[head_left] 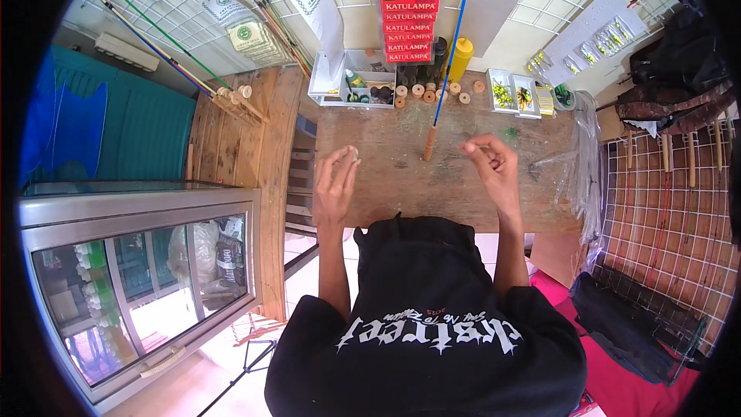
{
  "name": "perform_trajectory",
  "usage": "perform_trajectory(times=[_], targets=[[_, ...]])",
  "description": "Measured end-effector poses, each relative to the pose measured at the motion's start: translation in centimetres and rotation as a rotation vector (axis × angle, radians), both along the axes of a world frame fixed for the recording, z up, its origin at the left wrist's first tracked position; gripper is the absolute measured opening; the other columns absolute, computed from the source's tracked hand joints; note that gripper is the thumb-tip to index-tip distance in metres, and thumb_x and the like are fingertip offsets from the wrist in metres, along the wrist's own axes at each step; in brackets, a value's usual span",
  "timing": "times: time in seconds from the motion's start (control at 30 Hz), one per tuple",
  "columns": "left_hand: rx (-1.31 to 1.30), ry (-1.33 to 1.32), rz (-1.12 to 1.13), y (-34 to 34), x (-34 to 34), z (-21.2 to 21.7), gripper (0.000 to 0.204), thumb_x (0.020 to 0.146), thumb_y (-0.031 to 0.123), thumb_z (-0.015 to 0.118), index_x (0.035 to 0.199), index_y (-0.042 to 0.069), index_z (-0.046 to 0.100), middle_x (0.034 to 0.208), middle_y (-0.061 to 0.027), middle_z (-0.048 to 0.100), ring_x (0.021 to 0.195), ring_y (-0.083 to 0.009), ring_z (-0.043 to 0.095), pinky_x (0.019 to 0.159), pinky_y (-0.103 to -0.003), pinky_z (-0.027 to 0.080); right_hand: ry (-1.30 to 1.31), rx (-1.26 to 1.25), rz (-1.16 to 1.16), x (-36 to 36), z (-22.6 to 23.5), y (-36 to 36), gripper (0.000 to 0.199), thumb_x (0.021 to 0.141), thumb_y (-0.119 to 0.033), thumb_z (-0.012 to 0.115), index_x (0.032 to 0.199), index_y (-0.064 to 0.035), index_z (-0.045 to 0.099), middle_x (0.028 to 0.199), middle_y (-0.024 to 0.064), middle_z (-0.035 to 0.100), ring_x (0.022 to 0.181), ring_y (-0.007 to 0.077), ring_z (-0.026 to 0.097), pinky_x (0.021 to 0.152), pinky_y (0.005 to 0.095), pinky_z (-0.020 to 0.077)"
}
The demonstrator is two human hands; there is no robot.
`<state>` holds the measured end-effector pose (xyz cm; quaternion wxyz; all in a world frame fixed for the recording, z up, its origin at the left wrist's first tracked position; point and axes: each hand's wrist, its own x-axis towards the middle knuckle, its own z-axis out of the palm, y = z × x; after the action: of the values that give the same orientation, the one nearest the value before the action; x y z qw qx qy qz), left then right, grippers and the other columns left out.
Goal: Assembling a fishing rod by using thread to attach a guide to the rod blank.
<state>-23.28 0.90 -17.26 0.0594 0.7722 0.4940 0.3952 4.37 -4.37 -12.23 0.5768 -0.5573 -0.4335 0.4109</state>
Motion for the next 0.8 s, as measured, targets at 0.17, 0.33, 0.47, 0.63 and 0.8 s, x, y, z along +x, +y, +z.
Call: perform_trajectory(times=[0.17,0.33,0.47,0.63,0.8], targets=[[0.06,0.014,-0.14,-0.6,0.7,-0.5,0.034,0.072,-0.004,0.073,0.105,0.002,0.069,0.104,-0.0092,0.062,0.093,-0.0252,0.06,0.077,-0.035,0.051,0.038,-0.044,-0.074,1.2,0.8,-0.2,0.011,0.092,-0.014,0.062,0.09,-0.0037,0.065,0.057,-0.0128,0.039,0.05,-0.0037,0.026,0.044,0.0194,0.0154],[0.222,-0.026,-0.191,-0.6,1.0,-0.9,0.038,0.067,-0.006,0.076,0.103,0.002,0.069,0.1,-0.0099,0.063,0.09,-0.0261,0.062,0.073,-0.035,0.053,0.091,-0.034,-0.136,1.2,1.4,-0.4,0.011,0.093,-0.015,0.06,0.091,-0.0044,0.064,0.054,-0.0129,0.04,0.046,-0.0037,0.025,0.042,0.02,0.0148],[0.297,-0.038,-0.162,-0.2,1.1,-2.0,0.038,0.066,-0.006,0.077,0.102,0.002,0.069,0.099,-0.0098,0.063,0.09,-0.0257,0.062,0.073,-0.034,0.054,0.168,-0.05,-0.147,1.3,1.4,-0.3,0.014,0.095,-0.017,0.057,0.091,-0.0033,0.061,0.05,-0.0113,0.034,0.04,-0.0015,0.021,0.039,0.0215,0.0139],[0.087,-0.331,0.007,0.3,2.5,-2.5,0.034,0.069,-0.005,0.077,0.102,0.001,0.069,0.102,-0.011,0.064,0.09,-0.0235,0.063,0.073,-0.032,0.055,0.156,-0.045,-0.071,1.3,0.9,-0.6,0.012,0.094,-0.015,0.057,0.091,-0.0035,0.06,0.051,-0.0101,0.034,0.04,-0.0014,0.021,0.038,0.0218,0.0137],[-0.465,-1.315,0.123,3.1,4.7,-3.2,0.028,0.083,0.005,0.07,0.109,-0.002,0.064,0.105,-0.0098,0.064,0.09,-0.0191,0.064,0.077,-0.027,0.055,0.088,-0.016,0.247,-0.5,0.4,-1.5,0.006,0.087,-0.008,0.065,0.089,-0.0033,0.067,0.073,-0.0048,0.06,0.057,-0.0022,0.038,0.048,0.0188,0.0267]])
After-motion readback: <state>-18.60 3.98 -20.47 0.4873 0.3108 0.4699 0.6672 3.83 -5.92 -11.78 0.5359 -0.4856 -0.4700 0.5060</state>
